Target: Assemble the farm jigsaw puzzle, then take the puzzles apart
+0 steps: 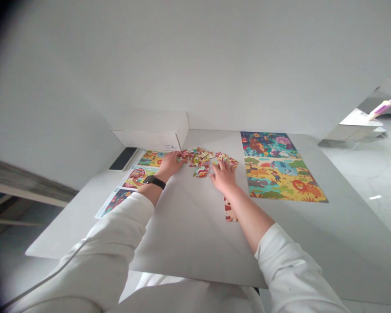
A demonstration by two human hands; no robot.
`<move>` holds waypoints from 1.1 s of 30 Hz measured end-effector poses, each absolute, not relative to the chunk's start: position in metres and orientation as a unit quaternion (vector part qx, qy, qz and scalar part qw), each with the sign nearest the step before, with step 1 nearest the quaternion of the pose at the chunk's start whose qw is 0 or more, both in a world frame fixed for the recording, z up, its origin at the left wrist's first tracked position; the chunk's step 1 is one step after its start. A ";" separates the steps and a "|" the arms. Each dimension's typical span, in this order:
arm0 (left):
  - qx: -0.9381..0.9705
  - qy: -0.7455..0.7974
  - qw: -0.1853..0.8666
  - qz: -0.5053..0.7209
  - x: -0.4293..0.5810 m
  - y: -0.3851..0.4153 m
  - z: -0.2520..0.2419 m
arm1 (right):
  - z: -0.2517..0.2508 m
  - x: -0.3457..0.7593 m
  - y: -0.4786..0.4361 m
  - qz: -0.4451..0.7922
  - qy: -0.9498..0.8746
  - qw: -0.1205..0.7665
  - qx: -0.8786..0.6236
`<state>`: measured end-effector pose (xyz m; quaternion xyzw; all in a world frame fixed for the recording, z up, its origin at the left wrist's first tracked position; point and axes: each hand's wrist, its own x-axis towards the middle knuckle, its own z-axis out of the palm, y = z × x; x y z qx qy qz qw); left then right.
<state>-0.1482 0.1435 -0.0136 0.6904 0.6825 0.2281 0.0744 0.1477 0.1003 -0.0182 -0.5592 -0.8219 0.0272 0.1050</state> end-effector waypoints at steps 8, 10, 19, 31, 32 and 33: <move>0.745 0.623 0.099 0.217 -0.148 0.122 -0.007 | -0.017 0.149 0.101 0.029 -0.824 0.094 -0.557; 0.749 0.613 0.115 0.223 -0.151 0.121 -0.005 | -0.016 0.148 0.101 0.032 -0.825 0.092 -0.557; 0.671 0.651 0.227 0.273 -0.169 0.128 0.010 | -0.013 0.147 0.099 0.041 -0.825 0.096 -0.556; 0.543 0.640 0.390 0.379 -0.164 0.135 0.014 | -0.018 0.148 0.102 0.038 -0.826 0.102 -0.554; 0.552 0.652 0.366 0.370 -0.162 0.136 0.013 | -0.018 0.148 0.102 0.038 -0.826 0.102 -0.554; 0.570 0.665 0.324 0.358 -0.160 0.138 0.013 | -0.017 0.148 0.102 0.038 -0.825 0.101 -0.554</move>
